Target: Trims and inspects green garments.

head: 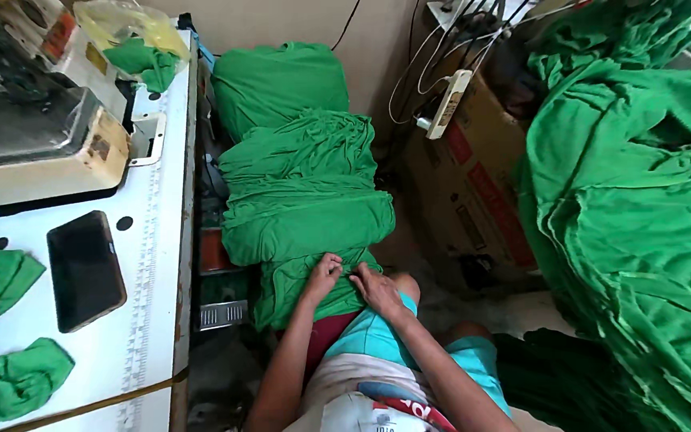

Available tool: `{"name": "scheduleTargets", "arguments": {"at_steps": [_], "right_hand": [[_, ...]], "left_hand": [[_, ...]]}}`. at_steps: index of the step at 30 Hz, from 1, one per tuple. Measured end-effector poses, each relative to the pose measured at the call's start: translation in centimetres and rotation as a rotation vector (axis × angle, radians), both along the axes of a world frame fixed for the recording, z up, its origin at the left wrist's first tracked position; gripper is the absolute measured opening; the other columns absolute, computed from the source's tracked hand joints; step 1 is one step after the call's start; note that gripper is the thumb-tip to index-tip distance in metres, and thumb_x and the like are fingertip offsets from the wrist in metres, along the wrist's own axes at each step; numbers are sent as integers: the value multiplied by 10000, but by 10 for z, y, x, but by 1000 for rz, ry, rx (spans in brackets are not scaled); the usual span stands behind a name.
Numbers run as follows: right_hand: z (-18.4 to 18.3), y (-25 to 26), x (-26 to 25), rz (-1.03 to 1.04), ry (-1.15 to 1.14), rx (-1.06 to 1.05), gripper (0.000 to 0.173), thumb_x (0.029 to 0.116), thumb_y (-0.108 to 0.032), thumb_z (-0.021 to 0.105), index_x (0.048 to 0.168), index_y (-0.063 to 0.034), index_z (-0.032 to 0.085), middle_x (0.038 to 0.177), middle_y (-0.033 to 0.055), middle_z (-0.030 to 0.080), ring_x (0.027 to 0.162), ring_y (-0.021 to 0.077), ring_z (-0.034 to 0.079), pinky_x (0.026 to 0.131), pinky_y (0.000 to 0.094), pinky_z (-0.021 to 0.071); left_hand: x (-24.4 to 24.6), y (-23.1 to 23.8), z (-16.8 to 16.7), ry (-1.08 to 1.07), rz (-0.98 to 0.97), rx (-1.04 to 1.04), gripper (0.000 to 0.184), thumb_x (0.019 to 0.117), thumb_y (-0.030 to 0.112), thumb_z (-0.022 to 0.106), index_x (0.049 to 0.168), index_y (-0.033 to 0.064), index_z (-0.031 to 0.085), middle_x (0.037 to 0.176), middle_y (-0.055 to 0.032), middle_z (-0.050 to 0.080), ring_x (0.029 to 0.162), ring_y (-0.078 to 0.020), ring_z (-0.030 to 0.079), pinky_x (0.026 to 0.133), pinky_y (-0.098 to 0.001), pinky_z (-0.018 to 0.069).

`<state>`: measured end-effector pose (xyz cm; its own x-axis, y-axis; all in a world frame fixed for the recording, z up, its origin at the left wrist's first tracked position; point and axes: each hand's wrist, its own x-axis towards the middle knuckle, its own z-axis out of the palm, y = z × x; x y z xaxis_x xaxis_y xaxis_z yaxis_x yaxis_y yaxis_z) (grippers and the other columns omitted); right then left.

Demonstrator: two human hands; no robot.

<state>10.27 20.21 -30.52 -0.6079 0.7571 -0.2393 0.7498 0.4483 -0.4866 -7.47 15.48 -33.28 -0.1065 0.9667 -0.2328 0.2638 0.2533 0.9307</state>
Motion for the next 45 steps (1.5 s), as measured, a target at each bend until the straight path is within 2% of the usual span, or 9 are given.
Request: {"name": "scheduleTargets", "arguments": {"at_steps": [12, 17, 22, 27, 45], "right_hand": [[-1, 2, -6, 23, -46, 25, 403, 1100, -344, 443, 1302, -33, 600, 1117, 214, 709, 1063, 403, 697, 917, 563, 543], [-1, 3, -1, -42, -12, 8, 413, 1101, -344, 440, 1316, -25, 587, 1100, 217, 714, 1045, 406, 704, 911, 568, 543], [1, 5, 0, -83, -58, -46, 424, 1100, -374, 432, 1337, -51, 570, 1130, 207, 708, 1074, 401, 694, 919, 580, 534], [2, 6, -2, -72, -88, -61, 433, 1101, -390, 423, 1338, -57, 565, 1136, 206, 704, 1086, 395, 690, 935, 574, 532], [-4, 9, -2, -21, -11, -35, 410, 1104, -368, 427, 1306, -47, 582, 1115, 201, 707, 1058, 388, 698, 908, 564, 540]], "left_hand": [[1, 1, -4, 44, -18, -4, 326, 1062, 120, 471, 1339, -39, 535, 1182, -174, 692, 1126, -225, 661, 1000, -403, 516], [2, 2, -4, 26, 0, -3, 335, 1053, 132, 497, 1341, -37, 530, 1161, -167, 699, 1106, -215, 666, 989, -393, 519], [3, 4, -10, 15, 6, 43, 351, 1041, 121, 514, 1348, -46, 533, 1225, -162, 686, 1185, -225, 641, 1043, -415, 497], [3, 4, -10, -4, 12, 27, 354, 1043, 119, 518, 1361, -37, 522, 1233, -155, 684, 1189, -216, 639, 1045, -407, 497], [1, 4, -9, -26, 9, 12, 355, 1041, 118, 522, 1359, -40, 518, 1212, -155, 690, 1169, -214, 646, 1033, -405, 501]]}}
